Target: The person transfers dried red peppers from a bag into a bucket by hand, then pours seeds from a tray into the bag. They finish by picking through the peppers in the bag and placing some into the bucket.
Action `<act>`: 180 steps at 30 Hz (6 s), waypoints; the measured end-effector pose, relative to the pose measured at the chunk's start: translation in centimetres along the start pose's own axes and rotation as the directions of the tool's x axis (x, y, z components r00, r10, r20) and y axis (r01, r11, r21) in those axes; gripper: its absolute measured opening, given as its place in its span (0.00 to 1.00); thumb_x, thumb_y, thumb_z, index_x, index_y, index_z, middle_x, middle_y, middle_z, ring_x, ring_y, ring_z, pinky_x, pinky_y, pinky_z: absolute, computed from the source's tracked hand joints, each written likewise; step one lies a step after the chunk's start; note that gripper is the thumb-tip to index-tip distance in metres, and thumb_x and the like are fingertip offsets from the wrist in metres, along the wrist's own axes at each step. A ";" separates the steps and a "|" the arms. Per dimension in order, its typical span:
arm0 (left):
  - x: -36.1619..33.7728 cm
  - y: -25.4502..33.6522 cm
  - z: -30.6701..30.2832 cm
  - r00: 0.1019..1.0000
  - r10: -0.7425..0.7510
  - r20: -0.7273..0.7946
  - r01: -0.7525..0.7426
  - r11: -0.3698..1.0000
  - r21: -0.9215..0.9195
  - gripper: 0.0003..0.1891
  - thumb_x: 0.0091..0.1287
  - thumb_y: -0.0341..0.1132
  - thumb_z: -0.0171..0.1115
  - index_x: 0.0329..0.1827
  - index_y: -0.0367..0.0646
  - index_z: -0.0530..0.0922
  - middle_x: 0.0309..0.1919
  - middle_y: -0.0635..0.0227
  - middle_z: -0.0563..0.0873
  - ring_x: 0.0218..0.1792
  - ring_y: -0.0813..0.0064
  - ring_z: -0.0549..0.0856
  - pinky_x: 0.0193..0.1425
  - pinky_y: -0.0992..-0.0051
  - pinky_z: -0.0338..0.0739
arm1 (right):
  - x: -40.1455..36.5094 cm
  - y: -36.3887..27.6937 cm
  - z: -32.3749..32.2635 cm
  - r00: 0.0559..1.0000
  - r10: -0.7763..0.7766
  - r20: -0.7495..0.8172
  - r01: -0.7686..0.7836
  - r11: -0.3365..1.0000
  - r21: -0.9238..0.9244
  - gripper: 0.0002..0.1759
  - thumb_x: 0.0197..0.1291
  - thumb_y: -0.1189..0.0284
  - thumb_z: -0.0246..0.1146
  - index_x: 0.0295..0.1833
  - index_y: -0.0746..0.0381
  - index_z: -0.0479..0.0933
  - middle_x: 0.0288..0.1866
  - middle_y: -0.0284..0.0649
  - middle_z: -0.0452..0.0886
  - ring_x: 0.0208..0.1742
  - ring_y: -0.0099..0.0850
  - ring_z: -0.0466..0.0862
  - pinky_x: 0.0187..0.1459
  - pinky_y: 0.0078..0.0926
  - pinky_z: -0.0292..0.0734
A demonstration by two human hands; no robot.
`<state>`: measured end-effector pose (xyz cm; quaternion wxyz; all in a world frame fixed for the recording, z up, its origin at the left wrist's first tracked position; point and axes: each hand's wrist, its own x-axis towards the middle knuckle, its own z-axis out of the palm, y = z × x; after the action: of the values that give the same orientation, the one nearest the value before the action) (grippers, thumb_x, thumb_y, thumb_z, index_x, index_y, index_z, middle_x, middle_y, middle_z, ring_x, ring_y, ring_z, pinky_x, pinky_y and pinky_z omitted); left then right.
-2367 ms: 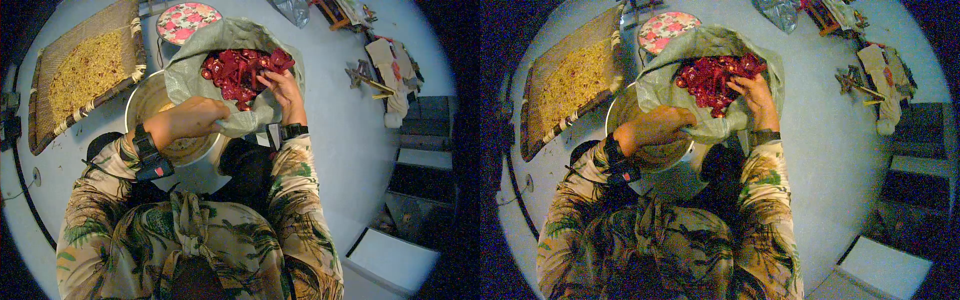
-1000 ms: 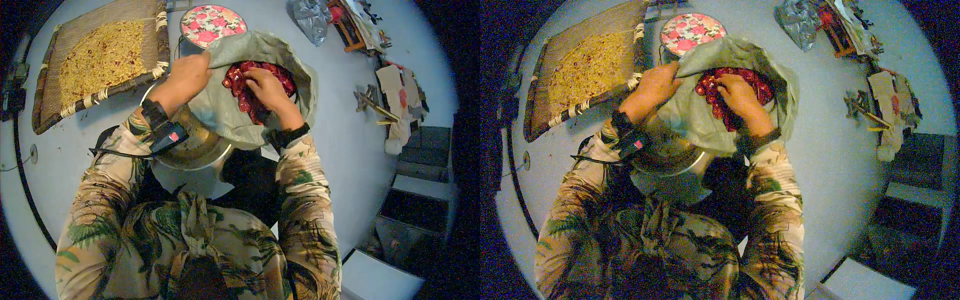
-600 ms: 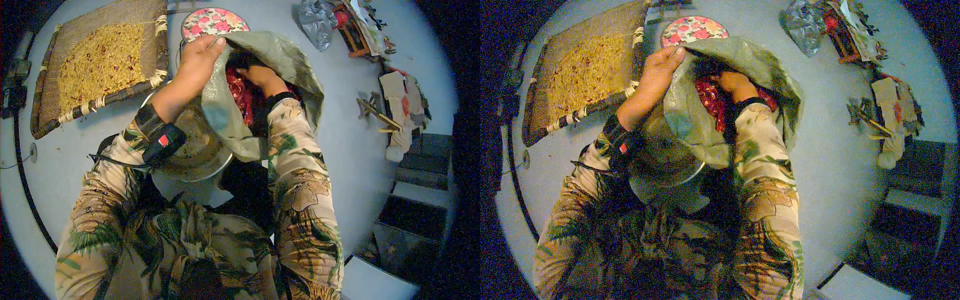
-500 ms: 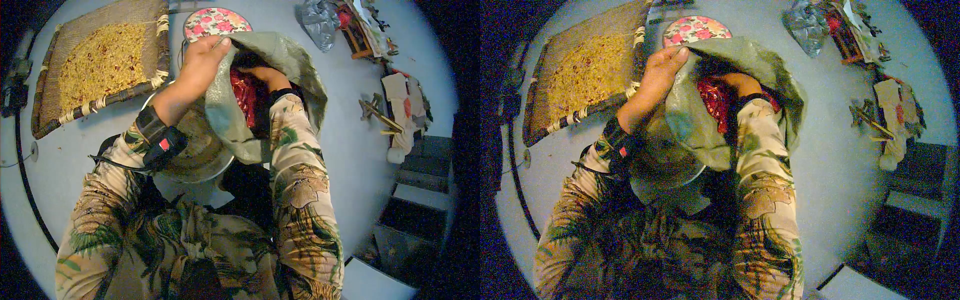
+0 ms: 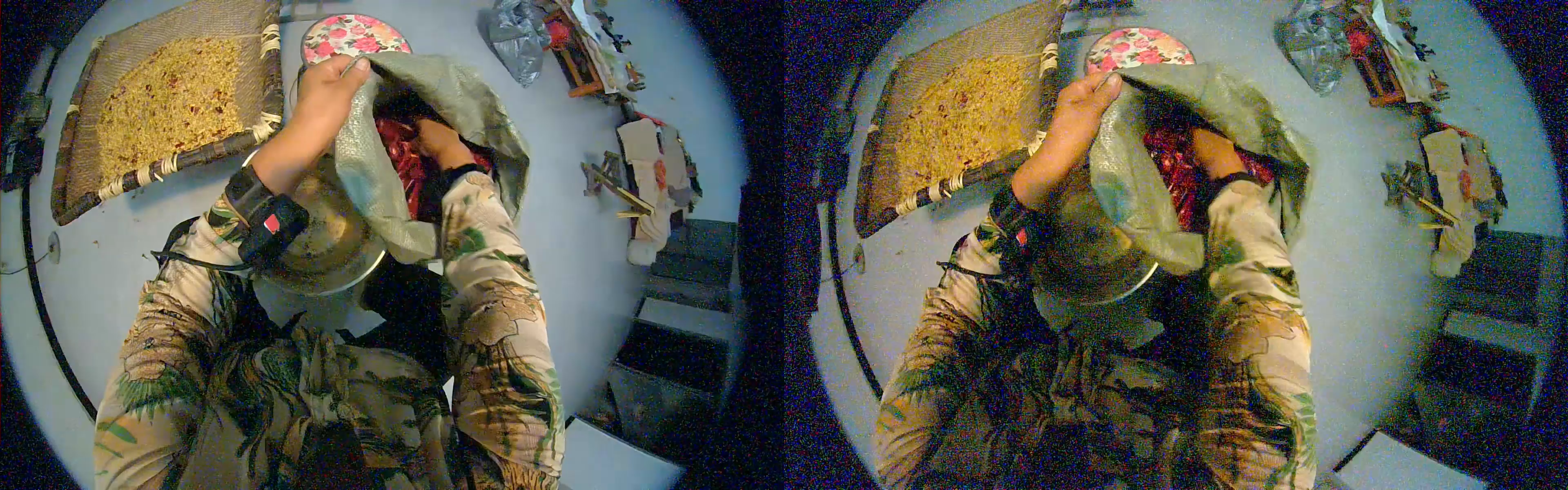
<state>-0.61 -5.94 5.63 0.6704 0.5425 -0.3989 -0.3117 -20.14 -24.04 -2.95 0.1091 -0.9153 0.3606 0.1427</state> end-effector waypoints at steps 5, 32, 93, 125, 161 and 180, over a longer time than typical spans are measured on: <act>-0.4 0.0 -0.6 1.000 0.014 0.005 -0.015 0.972 0.236 0.17 0.70 0.42 0.56 0.50 0.36 0.80 0.41 0.64 0.86 0.42 0.75 0.82 0.50 0.75 0.75 | -7.5 0.8 -2.4 0.990 -0.054 -0.129 0.039 0.992 -0.116 0.18 0.51 0.72 0.62 0.50 0.57 0.76 0.41 0.48 0.83 0.42 0.47 0.83 0.44 0.40 0.76; -4.5 3.7 -1.2 0.969 0.204 0.140 -0.227 0.512 0.828 0.22 0.63 0.43 0.59 0.57 0.41 0.73 0.46 0.49 0.82 0.47 0.46 0.81 0.50 0.55 0.76 | -18.0 -2.3 -2.9 0.855 0.371 -0.362 0.017 0.679 0.734 0.12 0.49 0.72 0.69 0.42 0.59 0.82 0.36 0.36 0.84 0.37 0.25 0.80 0.41 0.24 0.74; -6.8 2.6 4.5 0.921 -0.183 0.345 0.269 0.937 -0.222 0.10 0.60 0.30 0.66 0.41 0.41 0.74 0.30 0.69 0.84 0.26 0.82 0.80 0.30 0.82 0.74 | -18.2 -9.0 -5.1 0.698 0.261 -0.668 0.371 0.666 0.647 0.09 0.57 0.71 0.67 0.40 0.66 0.79 0.46 0.39 0.82 0.46 0.26 0.80 0.50 0.25 0.73; -7.3 4.8 3.8 0.797 0.344 0.496 -0.571 0.699 0.430 0.09 0.64 0.35 0.60 0.42 0.40 0.79 0.37 0.57 0.80 0.41 0.54 0.81 0.45 0.64 0.76 | -18.9 -10.3 -5.0 0.805 0.269 -0.530 0.405 0.404 0.820 0.07 0.59 0.72 0.66 0.37 0.66 0.80 0.34 0.33 0.82 0.36 0.20 0.78 0.41 0.17 0.73; -5.3 5.1 1.3 0.705 -0.058 0.707 0.028 0.998 0.054 0.09 0.65 0.39 0.63 0.37 0.43 0.76 0.29 0.81 0.75 0.32 0.88 0.72 0.36 0.83 0.68 | -18.3 -9.0 -4.9 0.837 0.394 -0.379 0.377 0.087 0.922 0.07 0.61 0.71 0.65 0.38 0.65 0.80 0.32 0.33 0.82 0.29 0.20 0.79 0.30 0.19 0.78; -4.6 8.7 -3.6 0.352 -0.233 0.906 -0.143 0.944 0.298 0.11 0.62 0.38 0.64 0.35 0.38 0.79 0.27 0.75 0.80 0.31 0.83 0.76 0.37 0.77 0.72 | -18.1 -8.7 -4.5 0.816 0.385 -0.430 0.354 0.256 0.900 0.08 0.59 0.70 0.67 0.37 0.63 0.81 0.31 0.30 0.82 0.32 0.18 0.77 0.36 0.17 0.73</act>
<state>0.15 1.62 12.82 0.2147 0.3819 -0.7388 -0.5120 -25.99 -7.78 8.24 0.5275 -0.6428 0.3940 -0.3914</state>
